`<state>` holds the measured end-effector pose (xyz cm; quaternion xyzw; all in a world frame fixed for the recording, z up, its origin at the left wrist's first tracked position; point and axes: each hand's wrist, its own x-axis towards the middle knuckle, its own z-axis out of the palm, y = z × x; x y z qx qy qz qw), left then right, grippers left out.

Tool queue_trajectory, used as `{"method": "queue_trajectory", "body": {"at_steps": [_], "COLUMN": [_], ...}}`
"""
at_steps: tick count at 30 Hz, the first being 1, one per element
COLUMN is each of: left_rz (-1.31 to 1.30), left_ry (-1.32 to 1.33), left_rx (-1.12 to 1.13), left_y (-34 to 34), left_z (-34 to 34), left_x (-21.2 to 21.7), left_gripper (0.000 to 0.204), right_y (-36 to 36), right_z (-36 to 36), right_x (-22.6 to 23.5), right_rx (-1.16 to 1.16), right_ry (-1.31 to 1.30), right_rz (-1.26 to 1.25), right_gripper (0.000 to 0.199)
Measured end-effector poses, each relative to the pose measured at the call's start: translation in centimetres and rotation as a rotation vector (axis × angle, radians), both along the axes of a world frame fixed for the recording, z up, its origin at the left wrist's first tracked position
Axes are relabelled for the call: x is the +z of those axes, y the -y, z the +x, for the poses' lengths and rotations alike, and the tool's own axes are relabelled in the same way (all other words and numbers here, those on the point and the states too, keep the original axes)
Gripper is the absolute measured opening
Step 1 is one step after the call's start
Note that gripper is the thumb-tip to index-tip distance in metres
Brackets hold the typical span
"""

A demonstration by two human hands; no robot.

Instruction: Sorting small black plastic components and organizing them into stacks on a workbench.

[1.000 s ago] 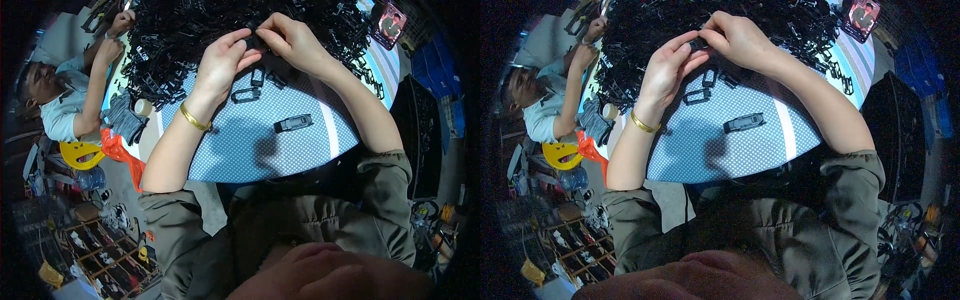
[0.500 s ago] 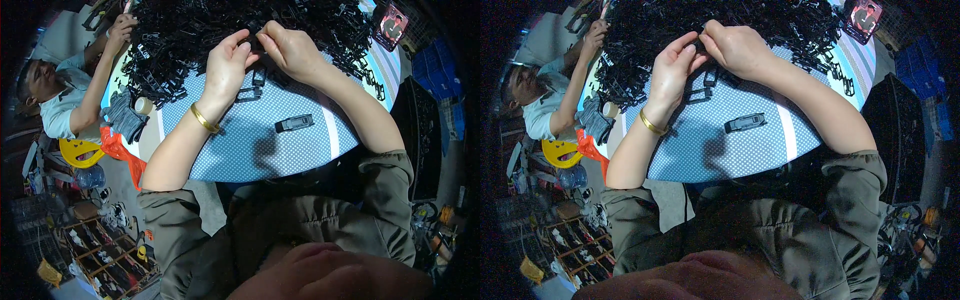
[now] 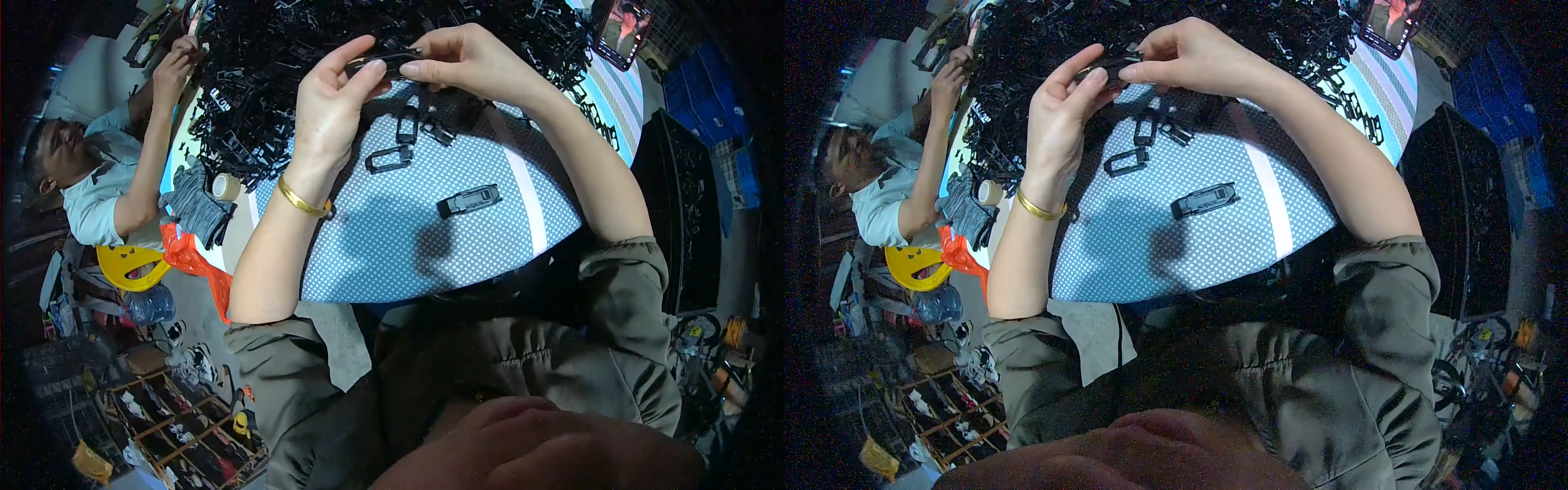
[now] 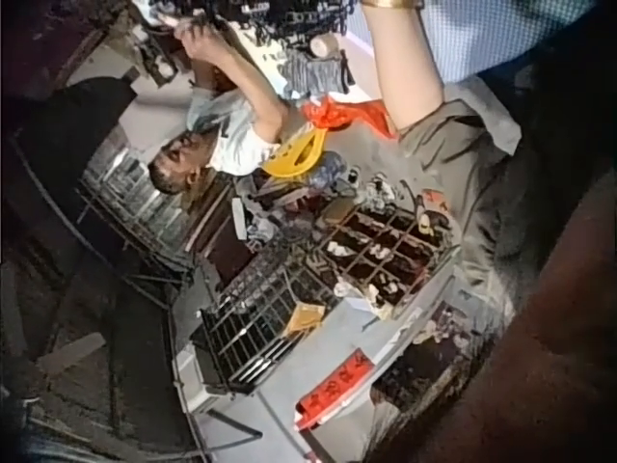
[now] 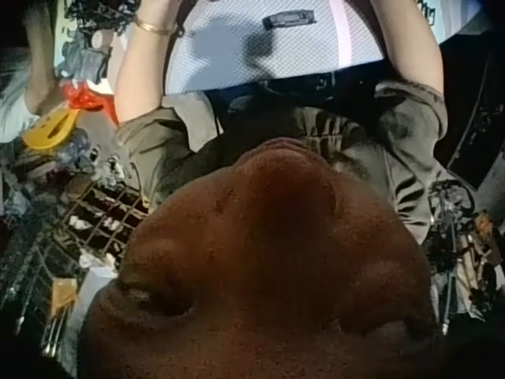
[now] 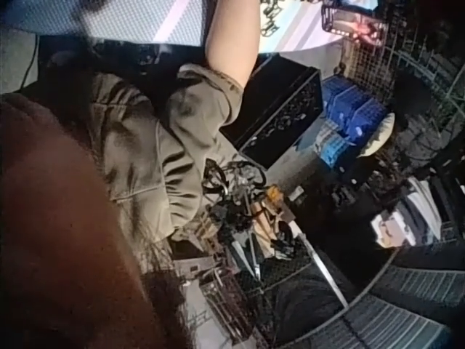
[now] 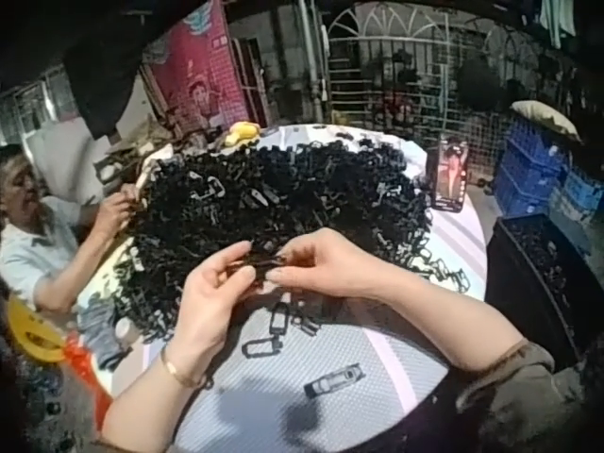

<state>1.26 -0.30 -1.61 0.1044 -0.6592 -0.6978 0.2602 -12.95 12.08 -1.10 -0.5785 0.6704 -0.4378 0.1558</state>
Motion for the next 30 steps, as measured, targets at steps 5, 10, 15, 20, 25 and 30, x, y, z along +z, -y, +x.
{"method": "queue_trajectory", "body": {"at_steps": [5, 10, 15, 20, 25, 30], "left_rz": [0.034, 0.126, -0.286, -0.830, -0.868, -1.273], "left_ry": [0.004, 0.065, 0.344, -0.071, 0.215, 0.275], "left_rx": [-0.105, -0.188, -0.546, -0.684, -0.137, 0.251], "left_y": [0.2, -0.2, -4.5, -5.5, -1.1, 3.8], "left_z": [-0.1, 0.2, 1.4, 2.5, 1.6, 1.2], "left_x": [0.5, 0.4, 1.5, -0.9, 2.2, 1.6], "left_gripper": [0.038, 0.038, 0.027, 0.027, 0.017, 0.015], "right_y": [-0.2, -0.8, -0.8, -0.4, -1.2, -1.0], "right_z": [-1.2, -1.4, -3.6, -1.7, -1.7, -0.5], "right_x": [-0.4, 1.5, 1.4, 0.4, 0.1, 0.0], "right_rx": [-0.002, -0.031, -0.172, -0.128, -0.136, -0.189], "right_ry": [0.218, 0.454, 0.136, -0.472, -0.680, -0.757], "right_rz": [0.063, 0.297, 0.319, 0.103, 0.146, 0.208], "right_gripper": [0.030, 0.032, 0.022, 0.020, 0.016, 0.015]}}
